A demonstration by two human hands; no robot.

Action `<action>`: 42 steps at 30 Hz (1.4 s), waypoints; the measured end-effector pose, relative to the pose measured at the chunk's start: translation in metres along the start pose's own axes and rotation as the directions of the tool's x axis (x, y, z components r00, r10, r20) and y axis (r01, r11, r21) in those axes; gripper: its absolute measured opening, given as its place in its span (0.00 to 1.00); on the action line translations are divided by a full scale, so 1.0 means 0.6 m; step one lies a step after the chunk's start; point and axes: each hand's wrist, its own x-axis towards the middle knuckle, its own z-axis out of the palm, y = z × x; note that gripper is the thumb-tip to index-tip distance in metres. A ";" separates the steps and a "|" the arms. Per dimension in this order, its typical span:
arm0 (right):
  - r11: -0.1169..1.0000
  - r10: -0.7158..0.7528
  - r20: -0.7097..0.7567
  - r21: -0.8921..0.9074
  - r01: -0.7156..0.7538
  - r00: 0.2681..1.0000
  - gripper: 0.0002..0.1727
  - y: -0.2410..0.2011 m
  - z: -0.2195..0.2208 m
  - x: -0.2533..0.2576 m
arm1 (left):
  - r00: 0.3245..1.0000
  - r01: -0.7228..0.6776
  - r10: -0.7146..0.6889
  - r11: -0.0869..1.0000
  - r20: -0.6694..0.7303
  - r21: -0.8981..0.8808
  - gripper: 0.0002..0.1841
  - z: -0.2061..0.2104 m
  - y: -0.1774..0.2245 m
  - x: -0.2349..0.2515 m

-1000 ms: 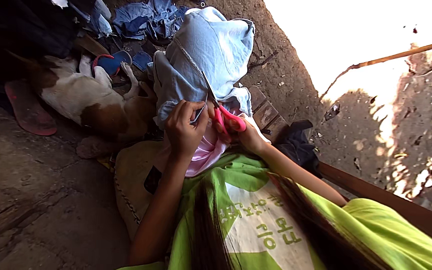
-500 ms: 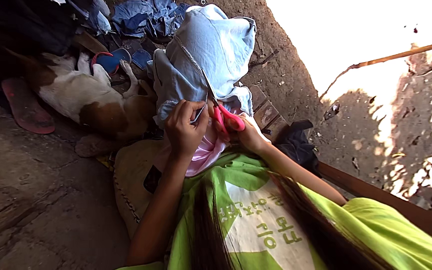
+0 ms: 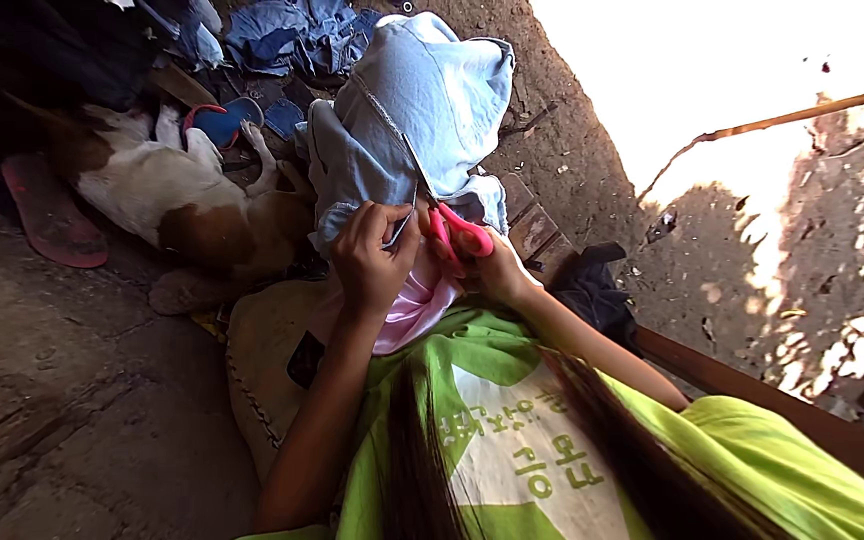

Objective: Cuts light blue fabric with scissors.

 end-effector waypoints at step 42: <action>0.927 0.028 0.262 -0.367 0.073 0.965 0.17 -0.032 -0.101 -0.033 | 0.999 0.012 -0.013 0.999 0.052 0.034 0.06 -0.004 -0.009 0.008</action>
